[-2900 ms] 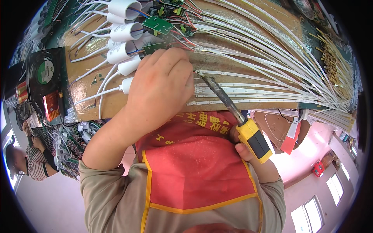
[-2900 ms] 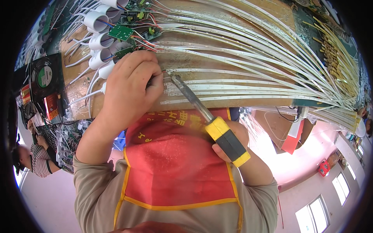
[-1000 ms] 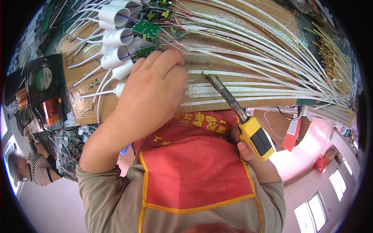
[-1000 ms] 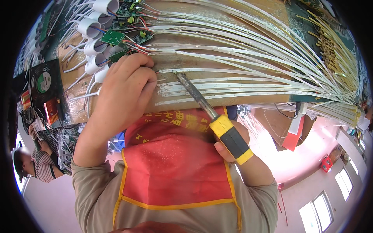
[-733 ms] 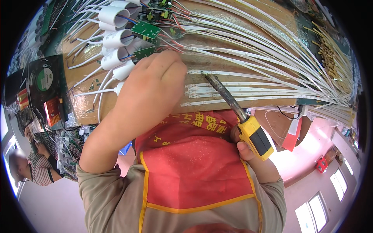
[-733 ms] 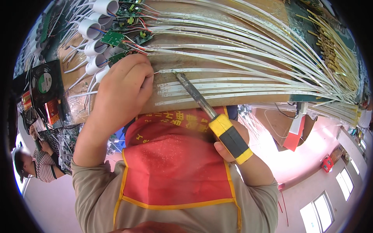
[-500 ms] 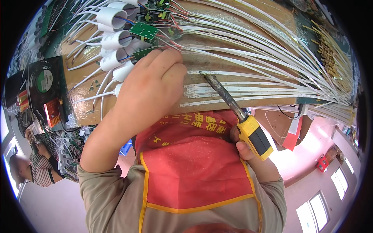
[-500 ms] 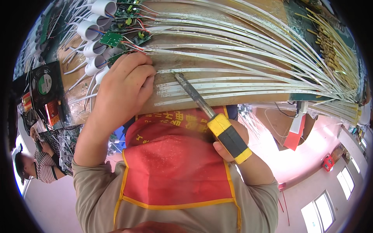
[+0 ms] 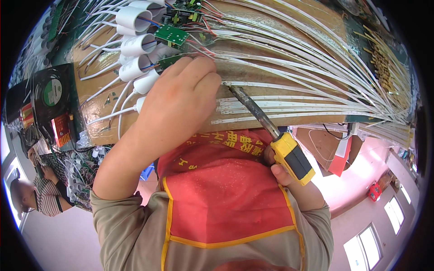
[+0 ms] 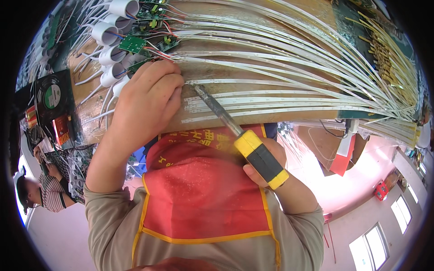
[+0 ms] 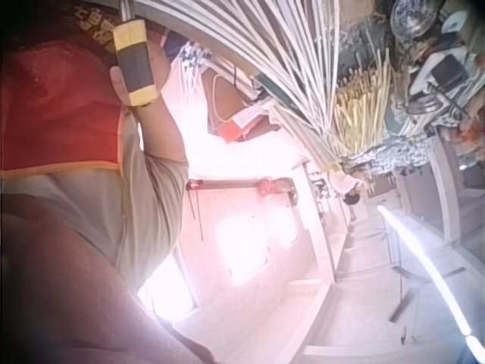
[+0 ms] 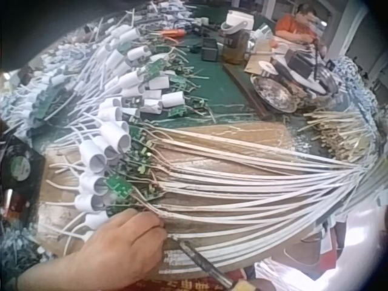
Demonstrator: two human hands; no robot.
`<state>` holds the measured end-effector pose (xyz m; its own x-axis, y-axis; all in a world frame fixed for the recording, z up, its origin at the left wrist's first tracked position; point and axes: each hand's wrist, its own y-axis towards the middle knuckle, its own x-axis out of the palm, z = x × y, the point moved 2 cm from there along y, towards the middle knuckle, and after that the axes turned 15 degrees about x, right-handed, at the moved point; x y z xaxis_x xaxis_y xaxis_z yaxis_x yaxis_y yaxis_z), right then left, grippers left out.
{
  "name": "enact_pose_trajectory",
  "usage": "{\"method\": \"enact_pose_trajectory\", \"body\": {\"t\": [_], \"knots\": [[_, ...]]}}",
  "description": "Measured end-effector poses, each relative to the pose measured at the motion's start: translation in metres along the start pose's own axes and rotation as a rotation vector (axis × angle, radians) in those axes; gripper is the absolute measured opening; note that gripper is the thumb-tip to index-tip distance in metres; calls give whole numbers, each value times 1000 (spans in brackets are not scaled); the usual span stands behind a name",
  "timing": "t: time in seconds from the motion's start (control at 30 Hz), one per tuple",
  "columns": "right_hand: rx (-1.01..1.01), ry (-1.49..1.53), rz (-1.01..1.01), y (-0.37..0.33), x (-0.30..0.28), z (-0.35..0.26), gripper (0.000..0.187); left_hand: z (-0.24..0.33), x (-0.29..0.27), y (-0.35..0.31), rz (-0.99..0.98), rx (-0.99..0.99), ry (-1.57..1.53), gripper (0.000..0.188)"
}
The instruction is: Soldering or gluing electrical components onto LED strips at an assembly station.
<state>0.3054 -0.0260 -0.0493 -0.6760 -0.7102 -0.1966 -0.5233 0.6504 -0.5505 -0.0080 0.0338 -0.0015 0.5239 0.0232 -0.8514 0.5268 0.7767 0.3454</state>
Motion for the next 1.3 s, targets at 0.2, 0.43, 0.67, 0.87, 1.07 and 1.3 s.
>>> {"method": "enact_pose_trajectory", "body": {"t": [0.2,0.43,0.67,0.87,1.07,1.3], "knots": [[10,20,32,-3,6,17,51,-1,2,-1,20,5,-1,20],[125,57,-26,-1,4,2,50,0,3,-2,38,-2,-2,20],[-27,-133,35,-3,3,22,51,0,4,-2,46,8,8,21],[-6,-55,51,-6,3,19,49,1,4,-1,42,0,4,21],[-64,36,60,-8,-2,14,45,1,3,-1,43,10,11,21],[-298,323,160,3,-10,-4,31,1,4,0,29,1,7,19]]}}
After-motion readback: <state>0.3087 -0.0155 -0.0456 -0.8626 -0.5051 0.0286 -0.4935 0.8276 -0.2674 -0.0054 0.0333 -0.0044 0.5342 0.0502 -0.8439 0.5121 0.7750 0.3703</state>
